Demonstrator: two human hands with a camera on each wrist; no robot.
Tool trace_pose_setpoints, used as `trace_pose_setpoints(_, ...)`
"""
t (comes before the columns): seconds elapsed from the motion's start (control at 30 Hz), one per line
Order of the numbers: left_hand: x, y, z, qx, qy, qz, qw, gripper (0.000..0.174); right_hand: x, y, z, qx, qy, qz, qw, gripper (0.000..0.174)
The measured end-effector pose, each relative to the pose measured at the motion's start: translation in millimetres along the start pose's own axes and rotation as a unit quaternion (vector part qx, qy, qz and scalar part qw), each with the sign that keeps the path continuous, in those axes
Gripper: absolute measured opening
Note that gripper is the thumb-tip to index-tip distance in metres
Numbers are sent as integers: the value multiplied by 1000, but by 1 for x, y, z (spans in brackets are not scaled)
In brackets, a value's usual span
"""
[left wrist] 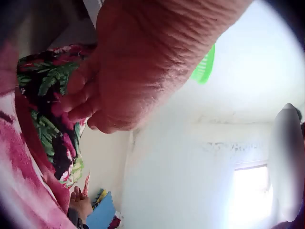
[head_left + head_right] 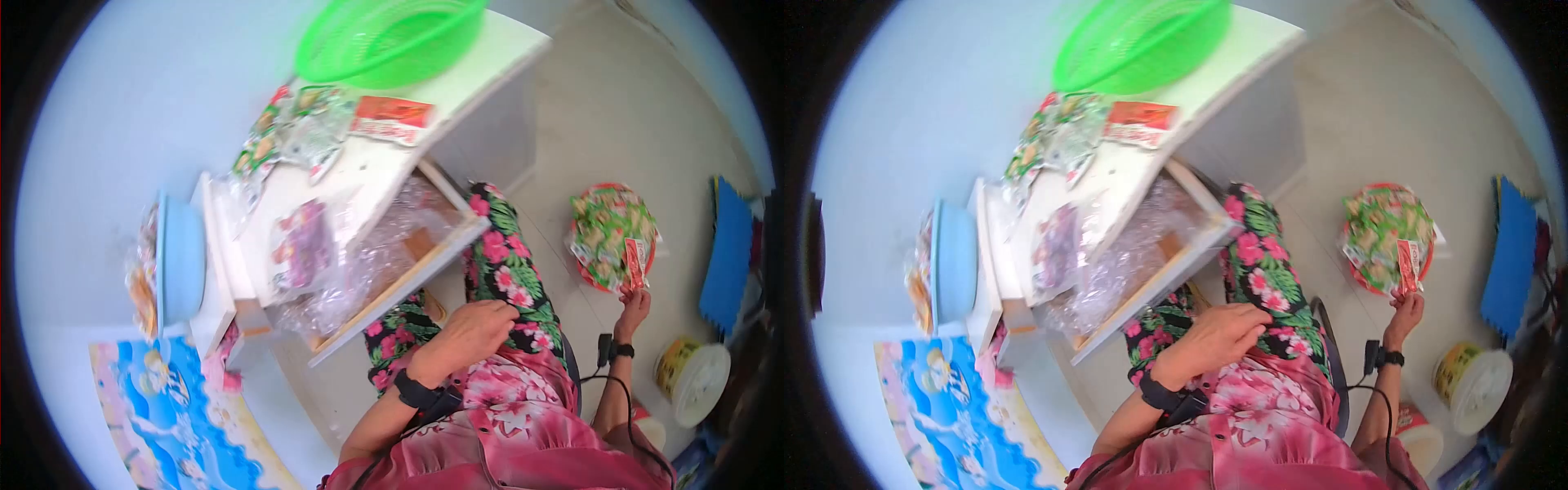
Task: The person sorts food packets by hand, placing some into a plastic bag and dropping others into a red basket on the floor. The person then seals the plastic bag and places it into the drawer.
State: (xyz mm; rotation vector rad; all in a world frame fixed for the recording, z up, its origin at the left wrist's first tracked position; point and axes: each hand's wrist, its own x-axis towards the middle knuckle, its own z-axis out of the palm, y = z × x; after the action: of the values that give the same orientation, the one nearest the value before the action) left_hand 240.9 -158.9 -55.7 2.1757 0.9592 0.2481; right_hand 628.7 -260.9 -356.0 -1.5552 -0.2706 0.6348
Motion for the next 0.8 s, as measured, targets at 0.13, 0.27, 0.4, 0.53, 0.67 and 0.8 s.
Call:
trace_pose_setpoints(0.13, -18, 6, -20, -74, 96, 21, 992, 17, -26, -110, 89, 33, -160, -53, 985, 15)
trace_pose_setpoints(0.27, -38, 7, -36, -93, 162, 7, 982, 17, -72, -193, 171, 45, -294, -93, 950, 15)
trace_pose_setpoints(0.4, -58, -5, -35, -91, 204, -16, 975, 18, -103, -214, 215, 42, -371, -85, 924, 15)
trace_pose_setpoints(0.53, -74, -12, -31, -124, 212, -50, 968, 18, -109, -196, 216, 37, -378, -47, 924, 15)
trace_pose_setpoints(0.67, -80, -23, -26, -117, 194, -58, 972, 18, -91, -151, 186, -25, -298, 22, 954, 21)
trace_pose_setpoints(0.8, -74, -19, -20, -141, 148, -107, 973, 18, -54, -81, 119, -58, -240, 82, 966, 27)
